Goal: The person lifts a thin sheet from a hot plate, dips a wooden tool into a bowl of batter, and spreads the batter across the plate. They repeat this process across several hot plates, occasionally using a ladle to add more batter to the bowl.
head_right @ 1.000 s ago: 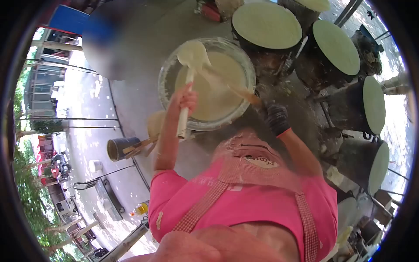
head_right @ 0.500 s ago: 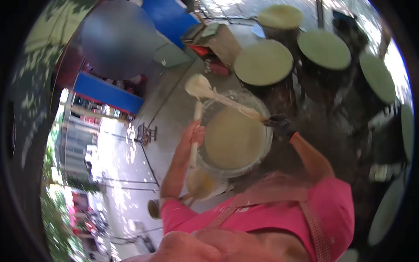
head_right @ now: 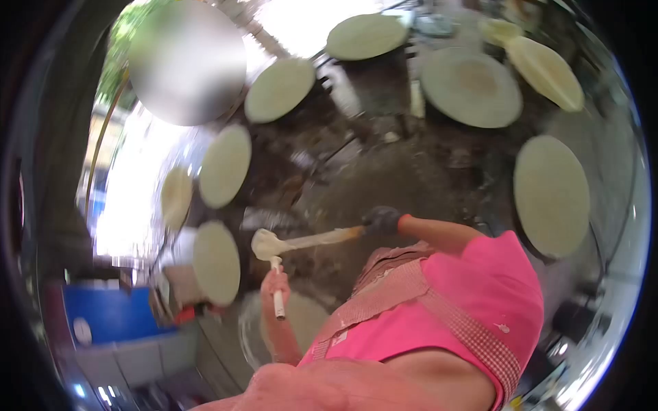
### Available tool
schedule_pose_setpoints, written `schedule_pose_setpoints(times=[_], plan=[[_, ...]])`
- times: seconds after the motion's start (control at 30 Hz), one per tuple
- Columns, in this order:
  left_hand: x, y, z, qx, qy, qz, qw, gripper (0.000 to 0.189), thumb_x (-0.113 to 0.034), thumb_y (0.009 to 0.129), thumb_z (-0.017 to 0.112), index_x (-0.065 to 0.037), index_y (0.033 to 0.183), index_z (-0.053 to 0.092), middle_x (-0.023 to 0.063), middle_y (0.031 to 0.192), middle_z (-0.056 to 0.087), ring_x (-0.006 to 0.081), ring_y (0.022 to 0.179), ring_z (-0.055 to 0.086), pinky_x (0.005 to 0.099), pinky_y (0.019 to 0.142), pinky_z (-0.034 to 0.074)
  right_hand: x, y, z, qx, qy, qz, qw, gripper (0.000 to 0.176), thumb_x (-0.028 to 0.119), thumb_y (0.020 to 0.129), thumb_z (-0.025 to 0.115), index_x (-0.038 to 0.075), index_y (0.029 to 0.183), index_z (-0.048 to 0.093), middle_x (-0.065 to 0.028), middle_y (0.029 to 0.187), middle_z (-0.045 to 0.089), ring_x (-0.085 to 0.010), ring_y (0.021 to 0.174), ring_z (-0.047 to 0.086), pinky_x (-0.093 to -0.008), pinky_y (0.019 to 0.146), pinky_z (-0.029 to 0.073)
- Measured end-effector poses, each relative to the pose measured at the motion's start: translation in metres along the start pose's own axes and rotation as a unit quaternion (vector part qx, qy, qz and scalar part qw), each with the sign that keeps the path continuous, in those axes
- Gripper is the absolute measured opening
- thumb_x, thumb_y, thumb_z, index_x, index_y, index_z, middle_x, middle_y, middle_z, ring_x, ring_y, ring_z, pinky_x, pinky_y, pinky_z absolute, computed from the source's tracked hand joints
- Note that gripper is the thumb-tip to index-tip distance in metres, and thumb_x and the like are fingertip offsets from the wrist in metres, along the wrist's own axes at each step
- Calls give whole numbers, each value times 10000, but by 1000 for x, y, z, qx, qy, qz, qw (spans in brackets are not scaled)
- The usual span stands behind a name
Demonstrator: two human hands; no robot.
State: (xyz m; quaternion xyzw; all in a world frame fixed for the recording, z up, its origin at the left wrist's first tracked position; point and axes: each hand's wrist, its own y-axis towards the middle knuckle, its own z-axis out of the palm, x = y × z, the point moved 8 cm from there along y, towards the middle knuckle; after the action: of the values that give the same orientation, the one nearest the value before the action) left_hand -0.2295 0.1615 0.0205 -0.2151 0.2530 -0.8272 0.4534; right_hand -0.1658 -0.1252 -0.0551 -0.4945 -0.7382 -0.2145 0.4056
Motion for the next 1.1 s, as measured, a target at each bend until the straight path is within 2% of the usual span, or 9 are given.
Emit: schedule_pose_setpoints(times=[0.23,0.3,0.53,0.73,0.8,0.9,0.97,1.03,1.1], plan=[[175,255,108,102,77,-338,932,248,-163,894,361,7,1028,482,-9,520,299,67,373,274,201,311,250,-129,-248,-164,-252,-133,248,926,298,333,707,589,42,769,570,-191,705,548,-337,656,536,-377,588,413],[269,313,166,61,159,-468,867,156,-169,872,410,-106,998,477,-25,506,281,63,334,249,190,292,233,-147,-335,-205,-359,-171,480,782,280,310,723,588,48,824,591,-187,735,563,-335,706,547,-367,625,426],[424,486,271,172,685,-204,678,384,-56,774,445,-220,1108,349,-4,507,278,83,353,279,217,298,252,-88,-300,-297,-649,-224,276,673,356,269,768,532,93,1077,523,-171,771,578,-329,708,560,-409,636,429],[477,580,275,257,864,13,433,634,-53,714,443,-213,1291,235,86,585,465,181,406,443,308,362,382,-179,-256,-303,-453,-200,600,629,343,166,757,549,97,1092,525,-154,818,603,-261,651,588,-360,592,452],[471,624,281,451,748,435,219,687,-45,698,430,-217,1320,194,182,703,556,273,586,568,380,530,459,-160,-259,-303,-577,21,466,671,306,101,765,526,77,1069,542,-141,773,606,-200,619,589,-320,575,457],[455,568,314,312,914,230,116,675,-34,689,411,-223,1310,226,244,884,557,344,816,563,405,717,441,-200,-246,-288,-767,266,150,564,259,185,825,439,87,1023,574,-152,870,601,-280,697,585,-332,650,460],[455,564,321,311,924,186,124,672,-39,695,408,-225,1313,218,231,974,533,346,871,542,390,745,434,-234,-217,-287,-752,422,48,504,249,197,753,535,75,957,610,-151,900,598,-277,739,590,-308,703,460],[464,566,320,307,932,143,128,670,-44,702,405,-227,1316,210,219,1065,509,349,926,522,375,773,427,-228,-208,-310,-654,-106,443,604,319,215,713,571,75,999,589,-161,915,591,-278,768,588,-307,730,456],[465,551,363,426,806,245,329,669,-39,704,418,-191,1320,207,174,1209,423,326,1017,480,323,802,409,-224,-200,-315,-590,-212,469,622,324,225,712,572,86,1003,588,-177,904,589,-283,772,584,-319,737,453]])
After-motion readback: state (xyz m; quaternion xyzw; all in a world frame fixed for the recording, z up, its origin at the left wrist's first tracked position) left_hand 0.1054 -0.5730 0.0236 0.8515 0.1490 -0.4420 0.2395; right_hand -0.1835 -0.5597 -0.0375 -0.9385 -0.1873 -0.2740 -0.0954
